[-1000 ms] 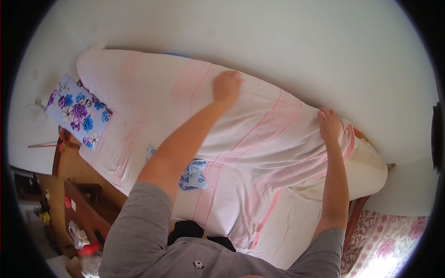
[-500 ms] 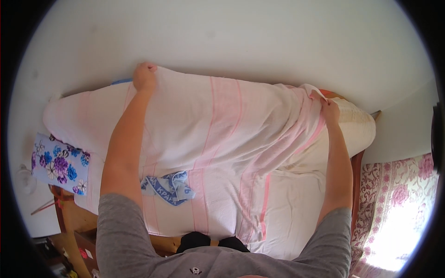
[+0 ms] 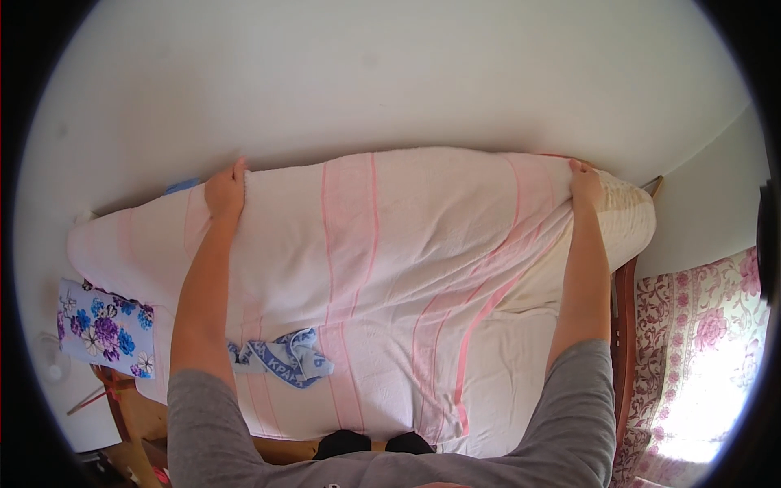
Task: Making a bed by smoothing the sheets, arranging pillows, and folding a small towel.
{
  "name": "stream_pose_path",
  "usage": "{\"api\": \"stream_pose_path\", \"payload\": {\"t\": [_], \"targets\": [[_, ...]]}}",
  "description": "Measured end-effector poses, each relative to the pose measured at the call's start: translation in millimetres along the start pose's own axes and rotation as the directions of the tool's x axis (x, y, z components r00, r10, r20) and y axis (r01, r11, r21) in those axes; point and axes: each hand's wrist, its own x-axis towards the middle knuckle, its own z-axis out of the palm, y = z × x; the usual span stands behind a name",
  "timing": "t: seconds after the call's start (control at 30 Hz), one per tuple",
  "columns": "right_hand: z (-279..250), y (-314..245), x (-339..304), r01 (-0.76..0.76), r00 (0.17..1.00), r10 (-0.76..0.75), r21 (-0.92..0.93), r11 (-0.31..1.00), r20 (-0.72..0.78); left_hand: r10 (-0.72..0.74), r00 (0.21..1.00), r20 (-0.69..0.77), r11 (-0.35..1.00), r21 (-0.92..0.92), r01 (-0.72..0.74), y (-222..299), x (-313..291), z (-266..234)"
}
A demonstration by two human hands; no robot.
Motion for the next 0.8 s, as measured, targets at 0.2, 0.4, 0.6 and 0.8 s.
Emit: {"api": "stream_pose_path", "payload": {"t": [0.2, 0.4, 0.6, 0.8], "targets": [[7, 0, 3, 0.008, 0.998, -0.009, -0.011, 1.0, -0.066, 0.011, 0.999, -0.035, 1.0, -0.016, -0.012, -3, 4, 20], [2, 19, 44, 0.078, 0.874, -0.242, 0.371, 0.925, 0.421, 0.092, 0.981, -0.171, 0.991, -0.076, -0.106, 1, 3, 20], [21, 4, 52, -0.151, 0.967, -0.096, 0.834, 0.53, 0.236, 0.081, 0.987, -0.137, 0.996, -0.035, -0.087, -1, 1, 24], [23, -4, 31, 0.269, 0.963, -0.249, -0.255, 0.929, 0.108, 0.073, 0.989, -0.125, 0.996, -0.042, -0.079, 4, -2, 21]]}}
